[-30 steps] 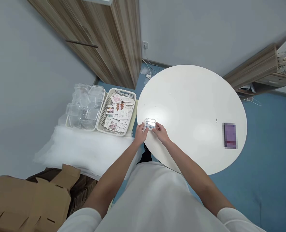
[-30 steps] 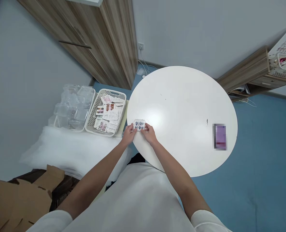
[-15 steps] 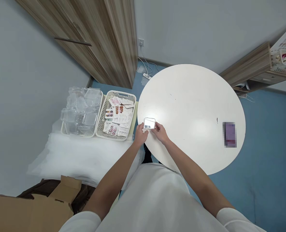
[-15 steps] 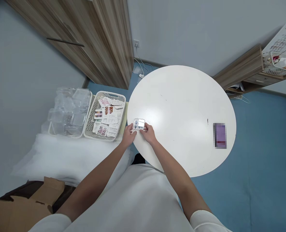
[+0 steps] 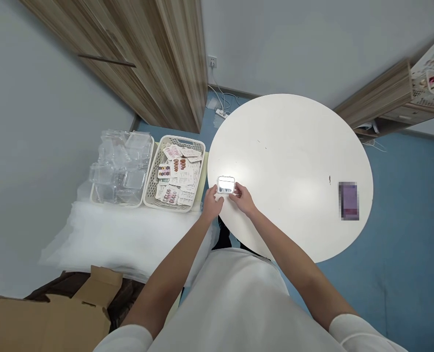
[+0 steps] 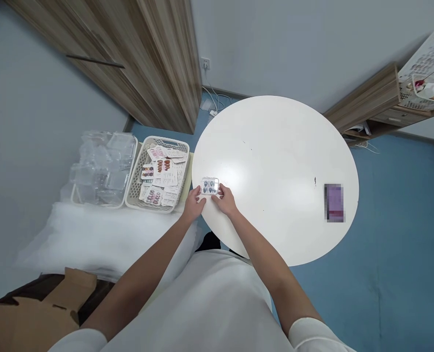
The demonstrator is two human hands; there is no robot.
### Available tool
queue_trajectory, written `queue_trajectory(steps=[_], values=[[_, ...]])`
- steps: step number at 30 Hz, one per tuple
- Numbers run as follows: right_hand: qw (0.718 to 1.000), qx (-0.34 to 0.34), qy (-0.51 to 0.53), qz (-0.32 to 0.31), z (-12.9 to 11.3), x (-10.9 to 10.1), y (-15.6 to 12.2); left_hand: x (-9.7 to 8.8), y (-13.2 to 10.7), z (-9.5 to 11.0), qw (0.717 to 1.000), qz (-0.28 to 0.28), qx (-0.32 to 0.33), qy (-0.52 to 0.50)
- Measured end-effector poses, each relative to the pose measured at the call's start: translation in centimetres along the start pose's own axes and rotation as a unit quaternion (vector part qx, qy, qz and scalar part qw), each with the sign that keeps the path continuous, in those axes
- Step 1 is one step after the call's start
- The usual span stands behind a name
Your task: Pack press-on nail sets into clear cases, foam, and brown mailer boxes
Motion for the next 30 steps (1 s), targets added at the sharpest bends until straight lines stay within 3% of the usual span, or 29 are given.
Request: queue_trajectory(steps=[9,14,17,20,24,27,30], values=[[1.000,0.019,0.012,-0.012,0.3,-2.3,-2.4,0.4,-1.2,-0.4,0.998,0.061,0.003,0.010],[1.000,0.015,-0.009,-0.007,1.9,-4.1,-4.8,0.7,-5.3,-0.8,0.994,0.103,0.010,0.045],[0.999,-0.007,-0.029,-0.036,3.0,-4.3,-6.1,1.1,-8.8,-1.8,0.989,0.129,0.007,0.066],[0.994,-0.019,-0.041,-0.095,3.9,-3.4,-7.4,1.3,-12.2,-3.5,0.984,0.141,-0.007,0.108],[0.967,-0.015,-0.100,-0.234,4.9,-0.8,-8.8,0.4,-15.9,-6.0,0.958,0.175,-0.068,0.217],[0.932,-0.028,-0.173,-0.316,5.1,1.5,-9.3,-1.0,-17.6,-7.6,0.933,0.199,-0.112,0.278],[0.903,-0.055,-0.251,-0.346,4.8,3.8,-9.1,-2.7,-18.3,-8.9,0.921,0.210,-0.135,0.298]])
Point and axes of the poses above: each hand's wrist, its own y-axis towards the middle knuckle, its own x-axis out of the palm, z = x × y, the point moved 1 cm from there along y, towards the middle knuckle, and after that the axes turned 11 degrees about y, right-handed, at the moved point
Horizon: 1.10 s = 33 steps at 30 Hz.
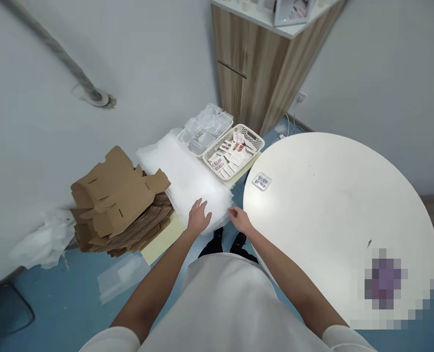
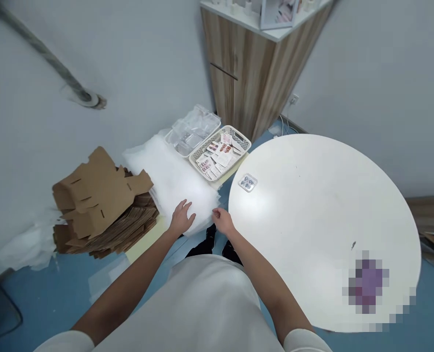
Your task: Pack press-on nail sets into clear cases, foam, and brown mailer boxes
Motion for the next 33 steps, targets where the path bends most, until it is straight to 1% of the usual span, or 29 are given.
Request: queue_trajectory(steps=[3,6,9,13,16,19,20,22,25,26,28,30,33], values=[[0.995,-0.007,-0.094,-0.022,-1.6,0.8,2.3,-0.6,0.9,-1.6,1.000,-0.005,-0.006,-0.002],[0.983,-0.034,-0.178,-0.022,-3.5,2.0,5.2,-0.8,1.9,-3.1,0.999,-0.031,-0.004,-0.022],[0.970,-0.060,-0.235,-0.001,-5.1,4.0,8.1,-0.4,2.7,-4.2,0.997,-0.063,-0.007,-0.054],[0.959,-0.062,-0.275,0.025,-5.7,6.8,10.7,0.6,3.0,-5.0,0.989,-0.101,-0.027,-0.101],[0.955,-0.069,-0.283,0.053,-5.6,8.3,11.3,0.7,3.1,-5.1,0.985,-0.107,-0.035,-0.127],[0.964,-0.078,-0.241,0.081,-5.9,8.8,11.4,0.4,3.3,-5.1,0.980,-0.109,-0.048,-0.159],[0.969,-0.071,-0.219,0.084,-6.1,8.8,11.5,0.2,3.3,-5.0,0.978,-0.108,-0.052,-0.171],[0.978,-0.034,-0.188,0.079,-6.4,8.6,11.7,0.0,3.4,-4.9,0.972,-0.107,-0.064,-0.200],[0.980,0.028,-0.184,0.063,-6.9,8.3,12.0,-0.2,3.3,-4.5,0.953,-0.128,-0.081,-0.264],[0.980,0.034,-0.186,0.063,-7.1,8.2,12.1,-0.2,3.2,-4.4,0.945,-0.138,-0.082,-0.286],[0.981,0.019,-0.180,0.067,-7.6,8.0,12.1,-0.2,3.1,-4.1,0.933,-0.143,-0.071,-0.321],[0.984,-0.017,-0.157,0.077,-8.2,7.7,11.8,-0.3,3.1,-4.0,0.933,-0.110,-0.060,-0.336],[0.986,-0.075,-0.120,0.091,-9.1,6.9,10.4,-0.6,2.9,-4.3,0.944,-0.018,-0.069,-0.323]])
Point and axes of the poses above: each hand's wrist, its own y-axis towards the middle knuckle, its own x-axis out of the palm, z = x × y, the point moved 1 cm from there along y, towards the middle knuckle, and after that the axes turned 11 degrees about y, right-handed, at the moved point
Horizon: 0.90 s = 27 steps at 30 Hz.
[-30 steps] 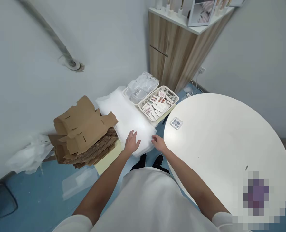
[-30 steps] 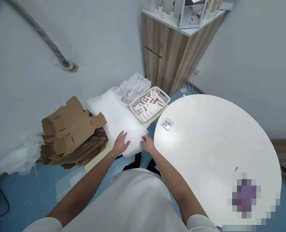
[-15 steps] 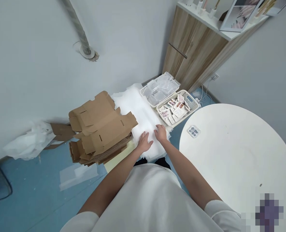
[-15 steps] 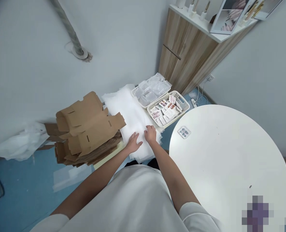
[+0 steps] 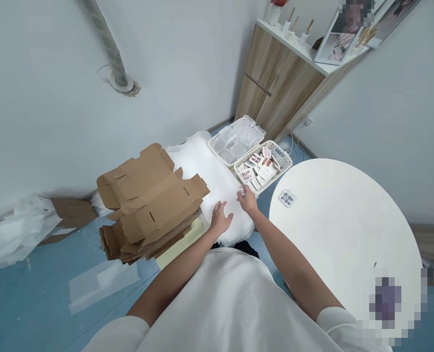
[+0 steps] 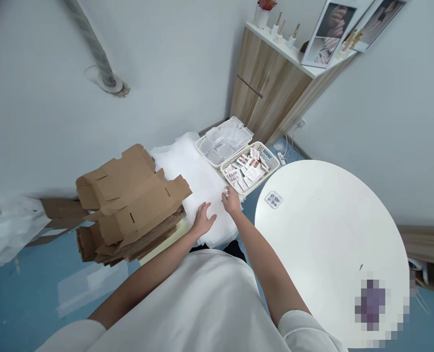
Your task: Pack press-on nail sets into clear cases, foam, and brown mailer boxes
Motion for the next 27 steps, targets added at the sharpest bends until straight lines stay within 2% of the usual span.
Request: queue_trajectory(steps=[3,6,9,12,14,17,19,21,25,27], values=[[0.997,-0.066,0.031,0.037,-0.3,-2.2,-2.1,-0.2,-0.3,0.2,0.998,0.065,-0.008,0.020],[0.985,-0.098,0.056,0.127,0.5,-5.0,-5.2,0.4,-0.7,0.9,0.997,0.062,-0.036,0.019],[0.969,-0.081,0.055,0.226,1.9,-7.5,-8.9,2.0,-1.0,2.4,0.999,0.005,-0.032,-0.014],[0.944,-0.049,0.059,0.322,3.6,-9.5,-12.8,4.4,-1.5,4.7,0.993,-0.097,0.011,-0.059],[0.922,-0.033,0.075,0.378,4.9,-10.4,-15.5,6.2,-1.9,6.5,0.981,-0.160,0.070,-0.081],[0.894,-0.026,0.105,0.436,6.8,-12.0,-19.4,8.6,-2.7,9.1,0.956,-0.213,0.177,-0.095],[0.886,-0.021,0.157,0.435,8.1,-13.4,-21.9,10.1,-3.3,10.5,0.939,-0.248,0.230,-0.061],[0.885,-0.007,0.241,0.398,9.4,-15.1,-24.1,11.5,-3.9,11.9,0.916,-0.287,0.278,0.015],[0.867,0.018,0.390,0.310,11.8,-18.9,-26.9,14.0,-4.9,14.6,0.843,-0.336,0.383,0.175],[0.859,0.020,0.412,0.303,13.0,-20.5,-27.5,15.4,-5.4,15.9,0.814,-0.341,0.411,0.228]])
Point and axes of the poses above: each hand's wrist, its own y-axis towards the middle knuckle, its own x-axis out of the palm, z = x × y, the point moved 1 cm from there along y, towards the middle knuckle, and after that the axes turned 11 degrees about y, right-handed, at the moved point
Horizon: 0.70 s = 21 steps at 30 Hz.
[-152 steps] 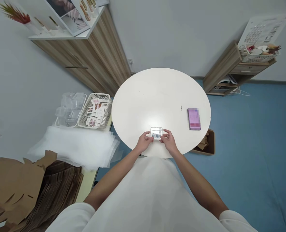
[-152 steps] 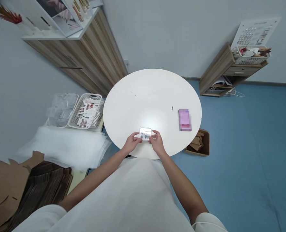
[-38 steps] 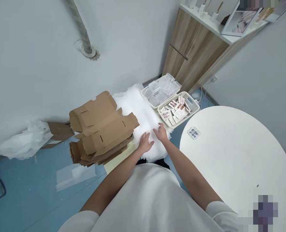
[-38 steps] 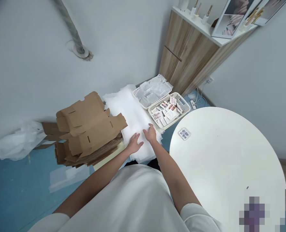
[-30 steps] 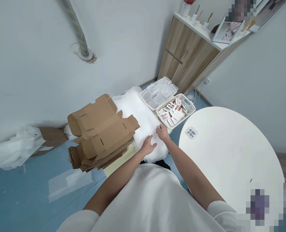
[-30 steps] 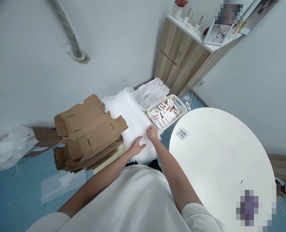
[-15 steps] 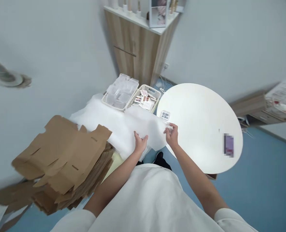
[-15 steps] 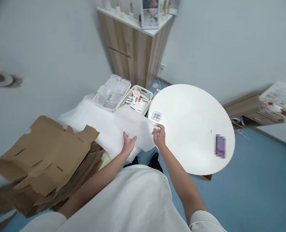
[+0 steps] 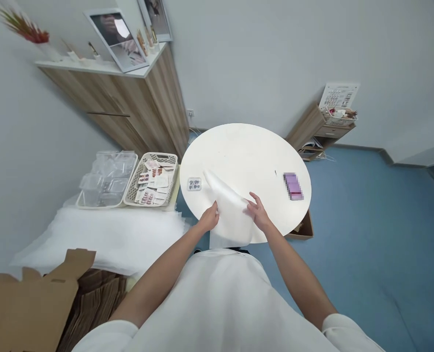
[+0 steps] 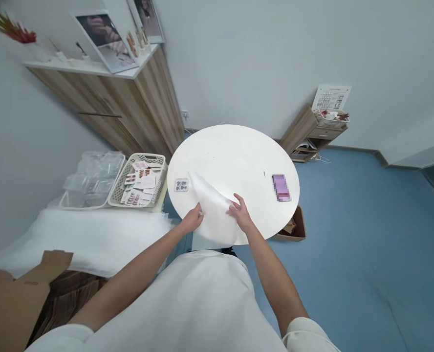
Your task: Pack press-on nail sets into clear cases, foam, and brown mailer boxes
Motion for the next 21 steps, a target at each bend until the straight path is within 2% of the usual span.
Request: queue_trajectory(steps=[2,4,6,8,11,15,19,21], values=[[0.999,-0.024,-0.018,0.034,-0.2,-1.7,0.8,0.5,1.5,1.1,0.999,-0.018,0.001,0.031],[0.991,-0.063,-0.062,0.095,-0.1,-3.4,1.7,1.3,2.9,1.9,0.999,-0.025,-0.015,0.033],[0.980,-0.079,-0.116,0.139,0.1,-5.0,2.5,2.3,4.2,2.4,0.998,-0.013,-0.059,0.014],[0.973,-0.063,-0.165,0.152,0.5,-6.6,3.3,3.5,5.2,2.7,0.991,0.013,-0.135,-0.017],[0.963,-0.020,-0.223,0.152,1.3,-8.6,4.6,5.0,6.2,2.8,0.968,0.053,-0.240,-0.046],[0.945,0.011,-0.304,0.122,2.0,-10.3,5.9,6.0,6.8,2.8,0.956,0.068,-0.284,-0.035],[0.888,-0.003,-0.451,0.086,2.4,-10.6,5.5,6.2,7.5,2.9,0.953,0.072,-0.293,-0.030],[0.854,-0.021,-0.519,0.013,2.8,-10.2,4.8,6.3,7.9,3.2,0.955,0.073,-0.284,-0.027]])
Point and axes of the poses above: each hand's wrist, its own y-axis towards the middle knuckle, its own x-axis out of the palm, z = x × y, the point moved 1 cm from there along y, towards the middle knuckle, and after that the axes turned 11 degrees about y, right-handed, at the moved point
